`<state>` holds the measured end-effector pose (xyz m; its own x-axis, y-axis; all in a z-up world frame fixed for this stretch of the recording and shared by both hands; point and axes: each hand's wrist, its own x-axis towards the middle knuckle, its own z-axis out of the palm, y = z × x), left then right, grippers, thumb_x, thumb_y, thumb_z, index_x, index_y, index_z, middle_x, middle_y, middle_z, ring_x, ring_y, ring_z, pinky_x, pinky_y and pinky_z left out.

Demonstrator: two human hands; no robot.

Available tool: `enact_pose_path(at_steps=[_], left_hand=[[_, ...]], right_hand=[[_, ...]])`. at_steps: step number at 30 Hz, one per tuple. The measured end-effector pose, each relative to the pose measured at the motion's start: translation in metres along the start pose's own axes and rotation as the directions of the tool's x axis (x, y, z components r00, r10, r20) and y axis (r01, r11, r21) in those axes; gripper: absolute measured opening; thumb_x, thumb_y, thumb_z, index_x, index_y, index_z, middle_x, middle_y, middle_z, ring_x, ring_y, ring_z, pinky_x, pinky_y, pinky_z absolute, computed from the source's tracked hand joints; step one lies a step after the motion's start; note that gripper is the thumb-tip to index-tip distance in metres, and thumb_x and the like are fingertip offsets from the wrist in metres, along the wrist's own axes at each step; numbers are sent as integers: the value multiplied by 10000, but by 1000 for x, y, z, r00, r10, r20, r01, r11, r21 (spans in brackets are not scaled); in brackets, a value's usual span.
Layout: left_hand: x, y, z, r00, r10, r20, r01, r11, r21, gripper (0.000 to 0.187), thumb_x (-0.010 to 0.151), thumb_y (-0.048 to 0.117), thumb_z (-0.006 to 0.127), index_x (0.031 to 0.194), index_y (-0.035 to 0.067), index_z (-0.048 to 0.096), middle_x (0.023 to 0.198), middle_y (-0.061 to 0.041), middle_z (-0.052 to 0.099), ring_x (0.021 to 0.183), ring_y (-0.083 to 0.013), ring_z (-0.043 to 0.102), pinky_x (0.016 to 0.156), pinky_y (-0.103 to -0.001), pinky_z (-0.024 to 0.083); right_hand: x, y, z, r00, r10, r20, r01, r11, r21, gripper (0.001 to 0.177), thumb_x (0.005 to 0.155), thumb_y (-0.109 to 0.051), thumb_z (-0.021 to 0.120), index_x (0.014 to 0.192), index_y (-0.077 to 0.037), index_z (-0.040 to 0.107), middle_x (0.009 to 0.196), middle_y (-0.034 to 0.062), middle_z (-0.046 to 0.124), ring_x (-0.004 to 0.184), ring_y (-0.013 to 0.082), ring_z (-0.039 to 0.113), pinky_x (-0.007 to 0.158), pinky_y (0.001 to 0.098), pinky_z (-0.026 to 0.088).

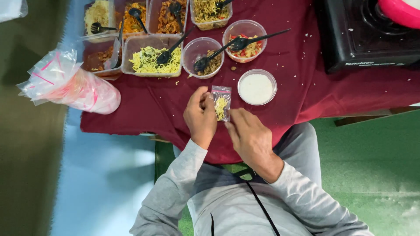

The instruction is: Filling small plastic bags with food ingredients and wrapping food items in paper

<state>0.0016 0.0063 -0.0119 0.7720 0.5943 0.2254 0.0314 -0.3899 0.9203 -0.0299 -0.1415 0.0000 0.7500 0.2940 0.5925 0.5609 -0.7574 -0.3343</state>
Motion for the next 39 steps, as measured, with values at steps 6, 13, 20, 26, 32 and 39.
enact_pose_path(at_steps=[6, 13, 20, 26, 32, 39], left_hand=[[-5, -12, 3, 984, 178, 10, -178, 977, 114, 211, 866, 137, 698, 1063, 171, 763, 955, -92, 743, 948, -325, 731, 812, -433, 581], [-17, -27, -6, 857, 515, 22, -506, 832, 226, 192, 882, 117, 747, 1057, 193, 759, 962, 29, 715, 970, -212, 732, 821, -302, 571], [-12, -35, -28, 753, 646, 126, -628, 648, 431, 146, 930, 222, 734, 1075, 212, 753, 986, 20, 685, 967, -208, 689, 737, -337, 484], [-5, -46, -31, 677, 705, 210, -722, 580, 377, 346, 918, 145, 664, 1259, 196, 688, 1076, -41, 686, 1021, -275, 674, 739, -391, 487], [-6, -55, -26, 615, 749, 247, -773, 512, 375, 290, 919, 142, 560, 1161, 201, 707, 1145, -13, 659, 1072, -237, 640, 753, -340, 469], [-1, -29, -43, 583, 789, 191, -791, 499, 353, 140, 919, 85, 626, 1005, 142, 721, 1066, -2, 704, 861, -221, 624, 644, -355, 435]], right_hand=[[10, 3, 9, 954, -290, 77, 299, 942, -150, 250, 919, -227, 651, 1143, -167, 743, 1201, 94, 704, 1134, 303, 652, 829, 402, 484], [5, 17, 19, 973, -222, 66, 231, 931, -283, 321, 911, -146, 593, 1215, -188, 687, 1190, 52, 658, 1062, 263, 662, 759, 363, 476], [4, 12, 21, 960, -275, 58, 281, 930, -236, 284, 957, -128, 542, 1181, -184, 706, 1209, 103, 649, 1087, 299, 650, 754, 378, 476], [3, 16, 21, 940, -334, 67, 337, 883, -328, 282, 947, -190, 578, 1197, -188, 708, 1184, 75, 674, 1098, 270, 661, 761, 363, 477], [0, 17, 22, 925, -369, 85, 373, 846, -382, 276, 1002, -213, 569, 1232, -155, 710, 1214, 71, 690, 1125, 256, 659, 791, 345, 481], [23, -15, -8, 926, -332, 180, 377, 807, -455, 309, 1046, -366, 613, 1290, -204, 711, 1246, -6, 747, 936, 161, 718, 711, 311, 501]])
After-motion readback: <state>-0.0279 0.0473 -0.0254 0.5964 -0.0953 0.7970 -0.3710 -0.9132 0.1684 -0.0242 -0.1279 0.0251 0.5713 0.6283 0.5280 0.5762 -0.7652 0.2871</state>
